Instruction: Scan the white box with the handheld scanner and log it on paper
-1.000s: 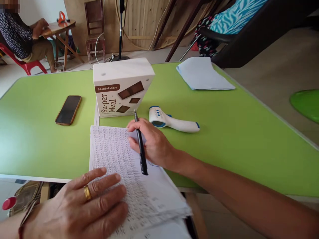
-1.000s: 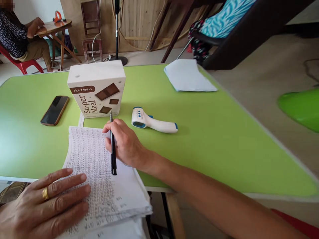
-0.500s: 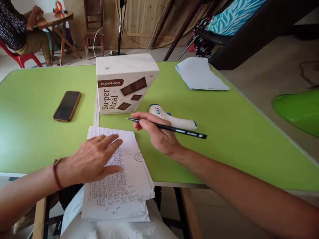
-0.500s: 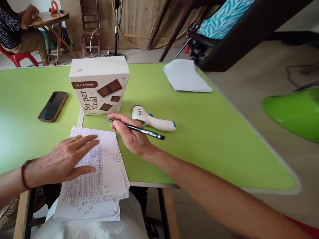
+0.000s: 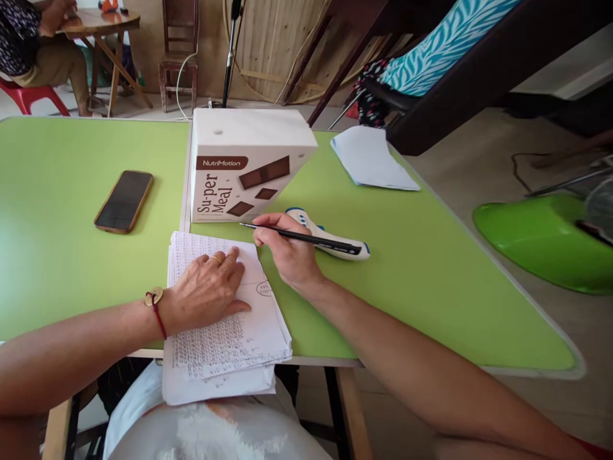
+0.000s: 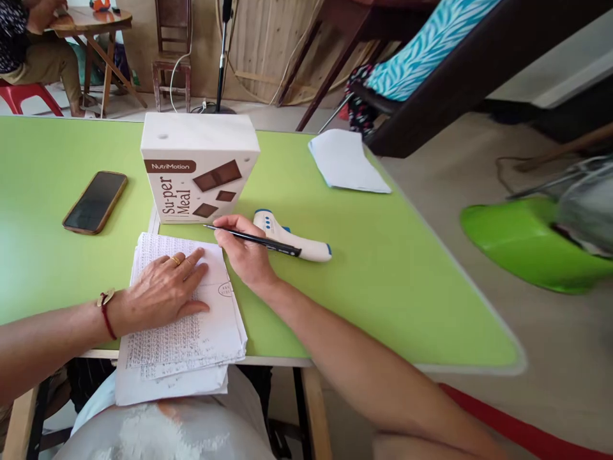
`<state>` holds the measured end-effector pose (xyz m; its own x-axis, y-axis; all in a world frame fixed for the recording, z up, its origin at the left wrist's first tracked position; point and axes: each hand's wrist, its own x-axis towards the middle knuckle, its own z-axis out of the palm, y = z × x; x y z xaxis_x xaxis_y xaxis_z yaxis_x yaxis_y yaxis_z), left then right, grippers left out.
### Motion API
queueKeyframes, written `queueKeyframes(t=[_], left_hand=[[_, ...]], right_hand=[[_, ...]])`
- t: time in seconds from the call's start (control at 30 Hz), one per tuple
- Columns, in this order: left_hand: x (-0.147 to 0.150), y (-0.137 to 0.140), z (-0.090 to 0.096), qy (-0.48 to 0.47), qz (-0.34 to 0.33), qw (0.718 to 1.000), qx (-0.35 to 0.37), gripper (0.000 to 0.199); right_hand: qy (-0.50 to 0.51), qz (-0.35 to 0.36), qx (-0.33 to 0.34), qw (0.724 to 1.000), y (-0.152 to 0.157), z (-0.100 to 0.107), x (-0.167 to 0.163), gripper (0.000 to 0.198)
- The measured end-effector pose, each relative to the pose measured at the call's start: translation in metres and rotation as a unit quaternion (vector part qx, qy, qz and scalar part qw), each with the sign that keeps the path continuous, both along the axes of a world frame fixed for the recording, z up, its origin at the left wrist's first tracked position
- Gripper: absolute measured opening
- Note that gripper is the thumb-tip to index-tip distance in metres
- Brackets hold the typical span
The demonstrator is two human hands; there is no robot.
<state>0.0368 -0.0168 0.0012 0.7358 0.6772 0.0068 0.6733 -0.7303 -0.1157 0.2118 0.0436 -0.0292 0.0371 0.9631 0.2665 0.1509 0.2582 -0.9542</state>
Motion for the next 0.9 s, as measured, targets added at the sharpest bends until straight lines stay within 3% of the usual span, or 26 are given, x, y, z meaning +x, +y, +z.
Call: queueKeyframes(t=[0.4, 0.63, 0.73, 0.8, 0.9], left_hand=[[0.002, -0.008, 0.006, 0.014, 0.037, 0.998, -0.055, 0.055], [-0.005, -0.003, 0.016, 0.035, 0.021, 0.996, -0.082, 0.082], [-0.011, 0.006, 0.025, 0.035, 0.018, 0.995, -0.093, 0.073], [-0.017, 0.013, 0.036, 0.048, 0.067, 0.994, -0.075, 0.066], [-0.025, 0.019, 0.052, 0.091, 0.212, 0.973, -0.024, 0.069]], right_hand=[[-0.068, 0.027, 0.019, 0.997, -0.010, -0.002, -0.001, 0.006], [-0.110, 0.030, 0.052, 0.992, -0.009, -0.006, 0.001, 0.009], [-0.152, 0.031, 0.082, 0.984, -0.008, -0.008, 0.003, 0.014], [-0.200, 0.045, 0.095, 0.974, -0.008, -0.010, 0.005, 0.011], [-0.244, 0.055, 0.091, 0.964, -0.008, -0.012, 0.007, 0.010]])
